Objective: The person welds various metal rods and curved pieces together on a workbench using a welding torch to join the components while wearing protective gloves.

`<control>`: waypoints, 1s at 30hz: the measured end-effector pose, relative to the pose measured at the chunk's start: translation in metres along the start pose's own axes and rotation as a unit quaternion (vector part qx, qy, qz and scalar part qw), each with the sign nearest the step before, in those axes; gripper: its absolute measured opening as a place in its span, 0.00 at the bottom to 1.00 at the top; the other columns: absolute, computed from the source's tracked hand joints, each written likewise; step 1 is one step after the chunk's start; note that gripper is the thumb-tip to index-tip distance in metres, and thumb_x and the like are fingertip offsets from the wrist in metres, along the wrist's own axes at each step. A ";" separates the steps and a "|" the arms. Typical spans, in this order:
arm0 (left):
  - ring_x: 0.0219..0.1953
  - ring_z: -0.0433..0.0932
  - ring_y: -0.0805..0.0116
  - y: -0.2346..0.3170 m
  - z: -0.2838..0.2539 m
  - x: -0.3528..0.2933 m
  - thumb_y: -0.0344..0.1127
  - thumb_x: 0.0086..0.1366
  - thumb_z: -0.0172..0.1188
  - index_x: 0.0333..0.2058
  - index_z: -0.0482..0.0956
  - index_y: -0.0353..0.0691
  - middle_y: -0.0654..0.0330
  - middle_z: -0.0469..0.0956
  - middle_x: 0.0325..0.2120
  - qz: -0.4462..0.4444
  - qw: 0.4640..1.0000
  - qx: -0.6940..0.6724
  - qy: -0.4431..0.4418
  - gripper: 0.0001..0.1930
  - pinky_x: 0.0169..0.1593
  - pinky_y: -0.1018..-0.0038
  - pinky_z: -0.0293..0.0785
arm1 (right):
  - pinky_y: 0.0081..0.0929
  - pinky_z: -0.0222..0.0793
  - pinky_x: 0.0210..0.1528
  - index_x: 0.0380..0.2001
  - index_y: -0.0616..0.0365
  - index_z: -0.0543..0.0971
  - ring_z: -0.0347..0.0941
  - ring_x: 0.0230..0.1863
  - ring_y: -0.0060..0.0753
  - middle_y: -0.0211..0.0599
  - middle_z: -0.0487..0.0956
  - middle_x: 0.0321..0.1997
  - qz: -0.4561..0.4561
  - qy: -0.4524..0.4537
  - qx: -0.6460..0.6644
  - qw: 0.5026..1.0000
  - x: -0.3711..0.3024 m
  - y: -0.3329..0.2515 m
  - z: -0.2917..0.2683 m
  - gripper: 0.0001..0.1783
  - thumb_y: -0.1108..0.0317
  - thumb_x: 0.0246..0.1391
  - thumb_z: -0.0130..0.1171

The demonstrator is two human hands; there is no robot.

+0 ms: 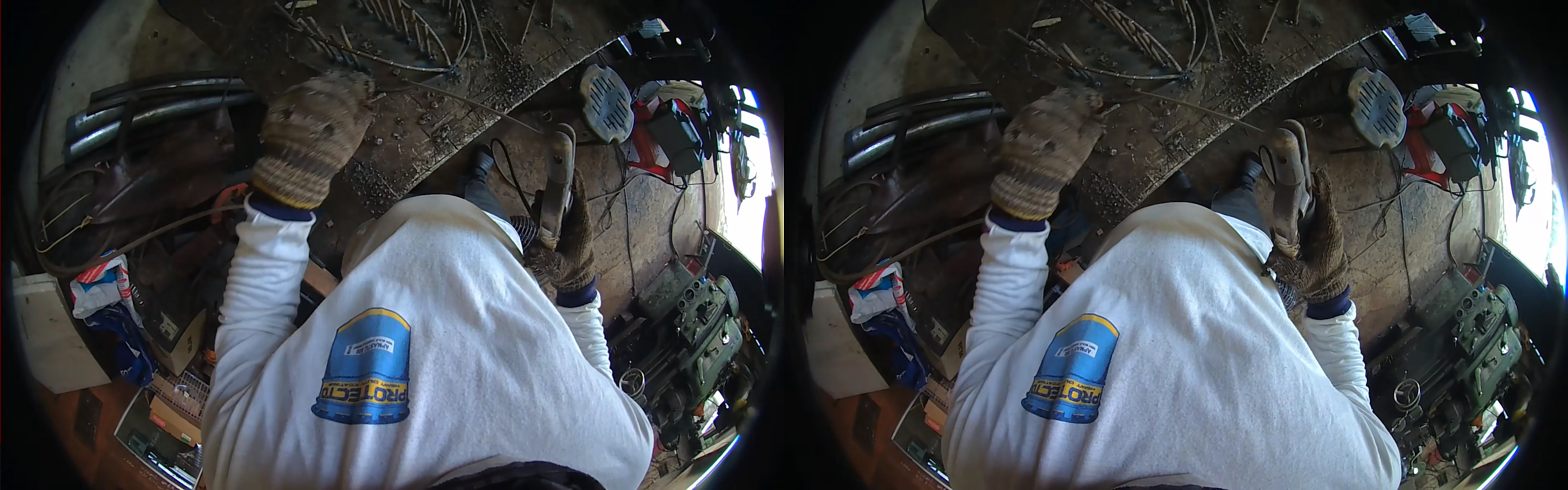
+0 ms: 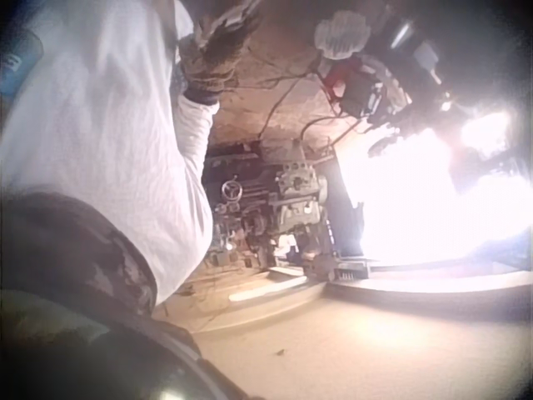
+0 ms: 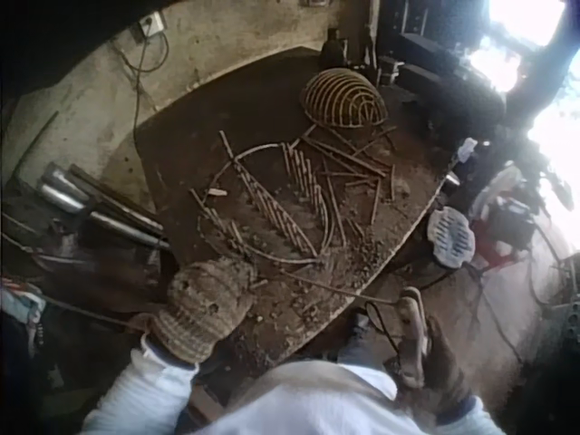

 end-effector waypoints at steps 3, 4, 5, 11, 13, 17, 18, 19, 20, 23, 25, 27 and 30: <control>0.47 0.82 0.58 0.003 -0.007 0.033 0.49 0.69 0.57 0.48 0.83 0.46 0.58 0.84 0.44 -0.041 0.943 -0.306 -0.122 0.17 0.50 0.61 0.79 | 0.34 0.70 0.62 0.77 0.58 0.48 0.73 0.58 0.32 0.39 0.74 0.61 -0.008 0.005 -0.032 0.999 -0.004 0.002 -0.005 0.75 0.49 0.33 0.87; 0.47 0.82 0.58 0.007 -0.007 0.034 0.49 0.69 0.57 0.48 0.83 0.46 0.58 0.84 0.44 -0.032 0.943 -0.309 -0.118 0.17 0.50 0.61 0.79 | 0.33 0.71 0.60 0.77 0.58 0.48 0.73 0.57 0.31 0.38 0.74 0.60 -0.003 0.021 -0.019 1.000 -0.007 0.001 -0.005 0.75 0.49 0.33 0.87; 0.47 0.82 0.58 0.008 -0.008 0.031 0.49 0.69 0.57 0.49 0.83 0.46 0.58 0.84 0.44 -0.032 0.954 -0.272 -0.120 0.17 0.50 0.60 0.79 | 0.33 0.71 0.60 0.77 0.58 0.48 0.73 0.56 0.31 0.37 0.75 0.59 -0.002 0.026 -0.008 1.000 -0.006 0.002 -0.005 0.75 0.49 0.33 0.87; 0.45 0.82 0.59 0.009 -0.006 0.018 0.49 0.70 0.56 0.50 0.83 0.46 0.58 0.84 0.44 -0.011 0.978 -0.181 -0.103 0.19 0.50 0.61 0.79 | 0.38 0.57 0.72 0.77 0.63 0.45 0.63 0.69 0.40 0.46 0.66 0.70 0.004 0.001 -0.015 1.000 -0.008 0.005 -0.016 0.75 0.52 0.36 0.86; 0.44 0.82 0.61 0.001 -0.012 0.011 0.49 0.72 0.54 0.51 0.82 0.45 0.59 0.84 0.43 0.004 0.984 -0.137 -0.116 0.19 0.49 0.63 0.79 | 0.40 0.52 0.76 0.77 0.64 0.45 0.59 0.75 0.43 0.50 0.63 0.75 0.004 -0.009 -0.036 0.999 -0.007 0.004 -0.020 0.75 0.53 0.37 0.85; 0.36 0.81 0.70 -0.062 -0.056 0.024 0.41 0.74 0.57 0.50 0.82 0.41 0.62 0.84 0.38 -0.118 0.943 -0.309 -0.042 0.14 0.38 0.73 0.77 | 0.40 0.52 0.76 0.77 0.64 0.46 0.59 0.75 0.43 0.50 0.63 0.74 -0.001 -0.010 -0.024 1.000 -0.006 -0.001 -0.018 0.74 0.53 0.37 0.85; 0.31 0.81 0.73 -0.088 -0.061 0.033 0.38 0.73 0.59 0.48 0.82 0.40 0.62 0.85 0.35 -0.232 0.736 -0.635 0.029 0.11 0.32 0.75 0.77 | 0.40 0.52 0.76 0.77 0.64 0.46 0.59 0.75 0.43 0.50 0.63 0.74 -0.001 -0.006 -0.024 1.000 -0.006 -0.002 -0.018 0.74 0.53 0.37 0.85; 0.31 0.81 0.73 -0.101 -0.057 0.040 0.38 0.73 0.59 0.48 0.82 0.40 0.62 0.85 0.35 -0.228 0.736 -0.637 0.029 0.11 0.32 0.75 0.77 | 0.41 0.52 0.76 0.77 0.64 0.46 0.59 0.75 0.43 0.50 0.63 0.74 -0.005 -0.005 -0.021 1.000 -0.007 -0.003 -0.017 0.74 0.52 0.37 0.85; 0.30 0.81 0.74 -0.115 -0.051 0.039 0.35 0.71 0.63 0.48 0.83 0.40 0.62 0.85 0.35 -0.239 0.693 -0.680 0.007 0.11 0.32 0.75 0.76 | 0.41 0.53 0.76 0.77 0.64 0.47 0.59 0.74 0.43 0.50 0.63 0.74 -0.011 -0.022 -0.015 1.000 -0.001 -0.003 -0.017 0.73 0.52 0.37 0.85; 0.30 0.80 0.77 -0.126 -0.038 0.063 0.33 0.70 0.65 0.50 0.83 0.40 0.63 0.84 0.35 -0.224 0.702 -0.676 -0.022 0.12 0.34 0.77 0.75 | 0.40 0.53 0.76 0.77 0.64 0.48 0.60 0.74 0.44 0.50 0.63 0.74 -0.030 -0.025 -0.062 0.997 0.002 -0.001 -0.020 0.74 0.51 0.36 0.86; 0.31 0.78 0.78 -0.122 -0.042 0.073 0.33 0.71 0.64 0.51 0.82 0.39 0.65 0.82 0.34 -0.201 0.755 -0.623 -0.034 0.13 0.36 0.79 0.74 | 0.40 0.53 0.76 0.76 0.64 0.48 0.60 0.74 0.44 0.50 0.63 0.74 -0.021 -0.021 -0.057 0.998 0.001 0.001 -0.020 0.74 0.51 0.35 0.86; 0.31 0.78 0.79 -0.115 -0.040 0.077 0.33 0.70 0.64 0.51 0.83 0.40 0.66 0.83 0.33 -0.259 0.743 -0.611 -0.088 0.12 0.35 0.79 0.74 | 0.41 0.53 0.76 0.76 0.64 0.49 0.60 0.74 0.44 0.50 0.63 0.74 -0.010 -0.015 -0.053 0.998 0.000 0.004 -0.021 0.75 0.50 0.34 0.87; 0.31 0.78 0.80 -0.109 -0.039 0.079 0.33 0.69 0.65 0.50 0.83 0.41 0.64 0.84 0.34 -0.186 0.797 -0.574 -0.023 0.13 0.36 0.78 0.74 | 0.40 0.53 0.76 0.76 0.64 0.50 0.59 0.74 0.44 0.49 0.63 0.75 -0.009 -0.012 -0.051 0.999 -0.002 0.007 -0.023 0.76 0.49 0.32 0.87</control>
Point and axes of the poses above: each hand's wrist, its own x-axis towards the middle knuckle, its own z-axis out of the palm, y = z × x, the point moved 5 cm from there along x, towards the middle knuckle
